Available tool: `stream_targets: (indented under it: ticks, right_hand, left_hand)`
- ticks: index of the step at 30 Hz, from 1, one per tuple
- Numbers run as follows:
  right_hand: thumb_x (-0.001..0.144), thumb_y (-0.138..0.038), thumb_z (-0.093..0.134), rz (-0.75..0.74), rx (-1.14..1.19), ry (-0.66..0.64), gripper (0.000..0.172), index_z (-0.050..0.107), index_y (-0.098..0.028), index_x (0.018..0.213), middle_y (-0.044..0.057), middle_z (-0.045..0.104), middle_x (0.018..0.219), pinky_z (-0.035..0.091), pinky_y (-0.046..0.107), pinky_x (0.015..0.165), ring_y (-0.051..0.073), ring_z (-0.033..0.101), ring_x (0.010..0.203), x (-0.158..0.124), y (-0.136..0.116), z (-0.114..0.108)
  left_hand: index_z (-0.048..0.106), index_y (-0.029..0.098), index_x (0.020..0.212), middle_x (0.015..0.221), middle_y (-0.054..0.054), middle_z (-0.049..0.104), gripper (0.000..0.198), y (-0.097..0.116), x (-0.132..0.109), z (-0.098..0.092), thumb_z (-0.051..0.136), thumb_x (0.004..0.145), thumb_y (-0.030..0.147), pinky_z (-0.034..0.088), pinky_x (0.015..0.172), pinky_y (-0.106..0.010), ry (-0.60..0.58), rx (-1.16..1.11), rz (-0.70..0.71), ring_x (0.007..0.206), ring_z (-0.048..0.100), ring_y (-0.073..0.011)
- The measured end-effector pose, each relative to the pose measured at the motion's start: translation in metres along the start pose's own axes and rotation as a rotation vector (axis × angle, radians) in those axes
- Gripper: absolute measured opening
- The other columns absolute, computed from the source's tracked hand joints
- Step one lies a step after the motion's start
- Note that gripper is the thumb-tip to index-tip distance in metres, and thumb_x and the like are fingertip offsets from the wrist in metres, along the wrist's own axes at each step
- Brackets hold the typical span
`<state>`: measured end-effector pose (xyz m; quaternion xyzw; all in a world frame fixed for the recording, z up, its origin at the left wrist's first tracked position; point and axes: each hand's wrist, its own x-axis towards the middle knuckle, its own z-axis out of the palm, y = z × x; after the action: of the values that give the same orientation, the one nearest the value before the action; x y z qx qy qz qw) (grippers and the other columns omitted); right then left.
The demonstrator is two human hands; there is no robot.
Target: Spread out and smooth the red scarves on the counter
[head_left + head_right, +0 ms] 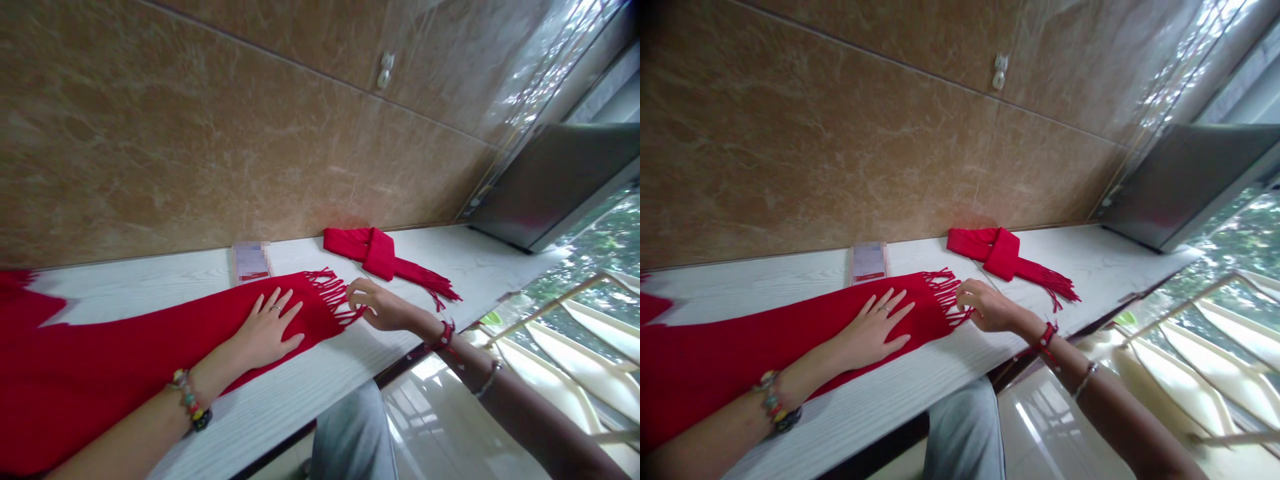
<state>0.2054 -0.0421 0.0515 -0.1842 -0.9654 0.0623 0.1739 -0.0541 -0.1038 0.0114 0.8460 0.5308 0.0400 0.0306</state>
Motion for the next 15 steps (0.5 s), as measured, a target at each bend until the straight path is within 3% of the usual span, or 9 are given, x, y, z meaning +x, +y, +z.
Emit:
stream_targets:
  ticks: [3, 7, 10, 15]
  right_hand:
    - [0.057, 0.003, 0.041, -0.081, 0.110, -0.031, 0.034, 0.054, -0.016, 0.082, 0.008, 0.054, 0.094, 0.040, 0.035, 0.083, 0.018, 0.047, 0.094, 0.019, -0.005, -0.007]
    - [0.069, -0.004, 0.045, -0.092, 0.132, -0.081, 0.020, 0.055, -0.016, 0.082, 0.007, 0.057, 0.089, 0.040, 0.033, 0.084, 0.017, 0.048, 0.091, 0.027, -0.007, -0.006]
    - [0.073, -0.006, 0.043, -0.067, 0.076, -0.093, 0.016, 0.054, -0.015, 0.080, 0.007, 0.058, 0.082, 0.041, 0.029, 0.078, 0.015, 0.049, 0.083, 0.024, -0.004, 0.008]
    - [0.063, -0.001, 0.041, 0.017, -0.152, -0.226, 0.021, 0.053, -0.016, 0.072, 0.005, 0.054, 0.073, 0.041, 0.027, 0.069, 0.015, 0.048, 0.073, 0.001, 0.021, 0.020]
  left_hand:
    - [0.029, 0.021, 0.135, 0.144, -0.011, 0.017, 0.063, 0.001, -0.001, -0.004, 0.037, 0.081, 0.054, 0.010, 0.104, -0.049, -0.042, -0.015, -0.007, 0.132, 0.007, -0.0288]
    - [0.024, 0.020, 0.136, 0.144, -0.012, 0.012, 0.072, -0.001, -0.001, -0.009, 0.035, 0.078, 0.061, 0.007, 0.104, -0.050, -0.094, -0.045, 0.012, 0.132, 0.003, -0.0294]
    - [0.019, 0.020, 0.138, 0.144, -0.013, 0.008, 0.080, -0.002, -0.001, -0.013, 0.036, 0.075, 0.066, 0.006, 0.104, -0.050, -0.169, -0.071, 0.002, 0.132, 0.000, -0.0297]
    - [0.019, 0.027, 0.137, 0.144, -0.013, -0.005, 0.085, -0.002, -0.002, -0.021, 0.045, 0.067, 0.069, 0.011, 0.101, -0.052, -0.243, -0.116, -0.076, 0.129, -0.008, -0.0348]
